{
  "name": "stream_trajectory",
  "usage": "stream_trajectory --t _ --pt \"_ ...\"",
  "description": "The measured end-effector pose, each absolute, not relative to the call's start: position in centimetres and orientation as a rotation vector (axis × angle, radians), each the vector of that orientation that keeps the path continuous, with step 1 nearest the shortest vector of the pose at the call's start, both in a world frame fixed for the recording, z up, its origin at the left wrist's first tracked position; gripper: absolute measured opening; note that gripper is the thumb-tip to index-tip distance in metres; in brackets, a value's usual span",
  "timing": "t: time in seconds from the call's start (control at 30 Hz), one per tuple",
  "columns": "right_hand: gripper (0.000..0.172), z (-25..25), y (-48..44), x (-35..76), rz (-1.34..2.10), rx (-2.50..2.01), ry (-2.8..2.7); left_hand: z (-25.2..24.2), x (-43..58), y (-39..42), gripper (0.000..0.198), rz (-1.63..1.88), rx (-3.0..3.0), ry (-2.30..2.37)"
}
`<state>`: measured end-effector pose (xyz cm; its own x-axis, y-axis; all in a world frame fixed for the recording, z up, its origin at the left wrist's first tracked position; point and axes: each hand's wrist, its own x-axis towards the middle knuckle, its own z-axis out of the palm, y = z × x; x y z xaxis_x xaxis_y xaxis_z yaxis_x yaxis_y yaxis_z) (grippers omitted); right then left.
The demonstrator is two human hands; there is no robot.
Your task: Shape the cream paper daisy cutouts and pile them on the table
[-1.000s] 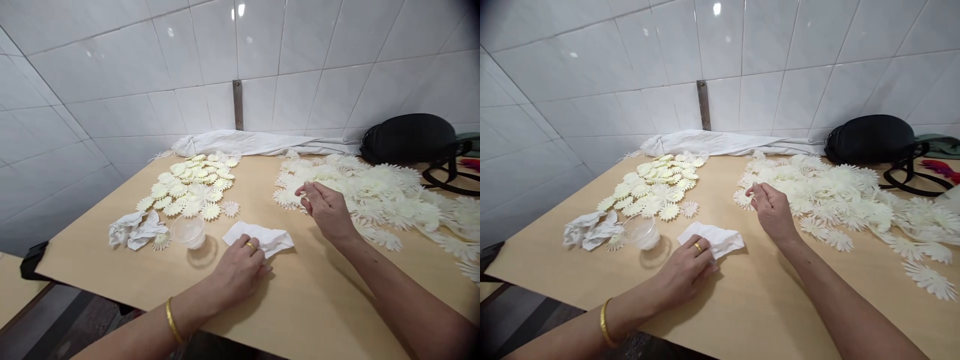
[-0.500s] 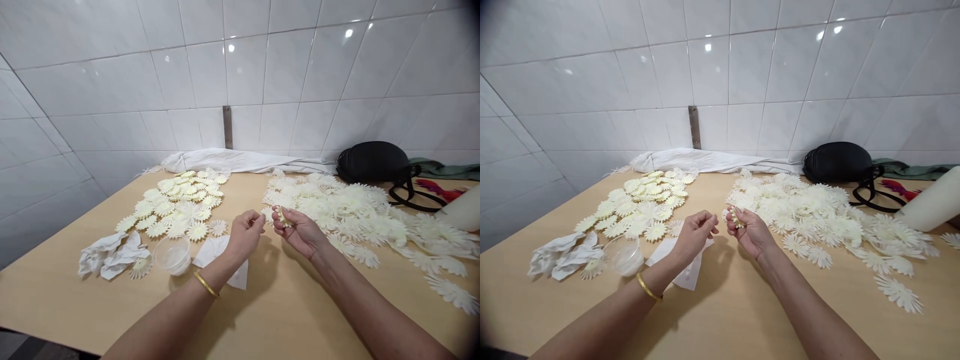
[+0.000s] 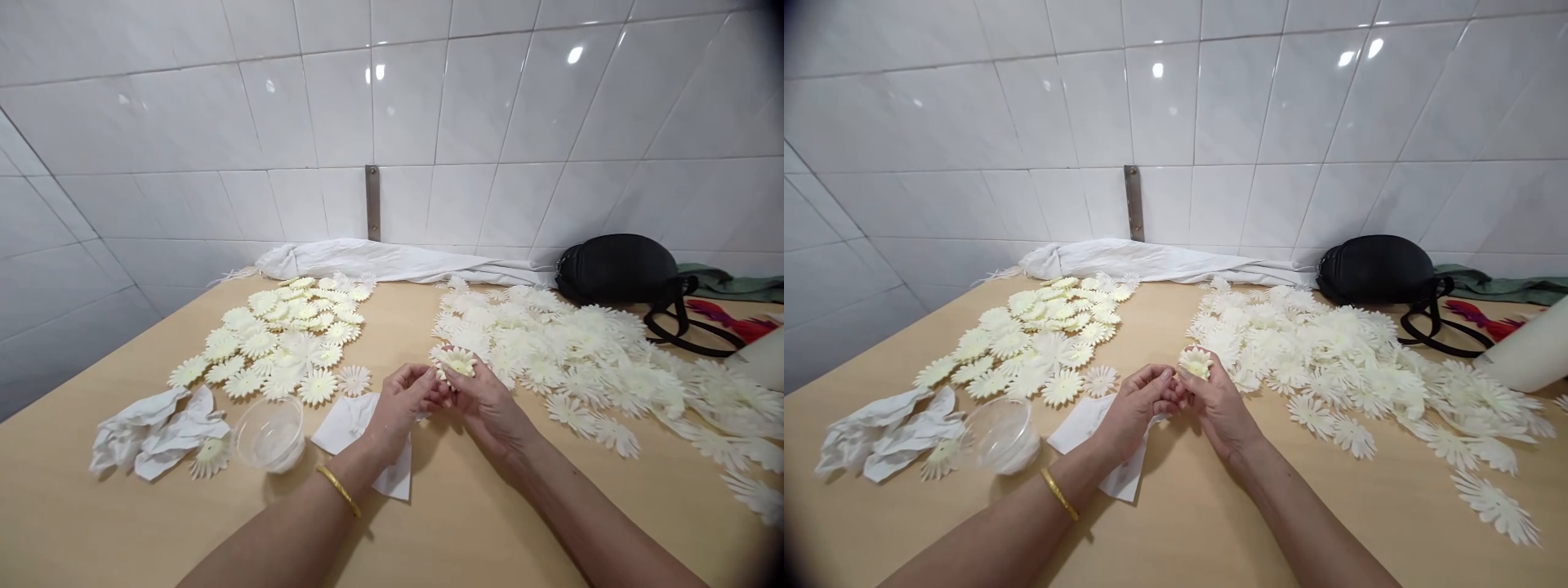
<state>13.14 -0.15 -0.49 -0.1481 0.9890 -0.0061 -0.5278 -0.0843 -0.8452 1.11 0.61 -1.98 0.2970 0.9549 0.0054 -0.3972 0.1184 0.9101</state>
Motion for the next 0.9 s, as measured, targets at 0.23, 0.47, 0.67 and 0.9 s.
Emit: stream_trajectory --t 0.23,0.47,0.67,0.9 --pt "0.026 -1.0 -0.2 14.1 1.498 -0.938 -1.078 -2.1 1.2 0.5 0.036 1.127 0.974 0.692" --pt "0.027 -1.4 -0.2 13.9 1.389 -1.036 -1.207 -1.8 1.3 0.7 0.041 1.070 0.968 0.598" --pt "0.035 -2.2 -0.1 13.5 1.234 -1.171 -1.328 -1.8 1.9 -0.1 0.035 0.980 0.967 0.529" --pt "0.051 -2.1 0.4 13.4 1.129 -1.326 -1.286 -1.9 2.2 -0.5 0.031 0.988 1.001 0.523"
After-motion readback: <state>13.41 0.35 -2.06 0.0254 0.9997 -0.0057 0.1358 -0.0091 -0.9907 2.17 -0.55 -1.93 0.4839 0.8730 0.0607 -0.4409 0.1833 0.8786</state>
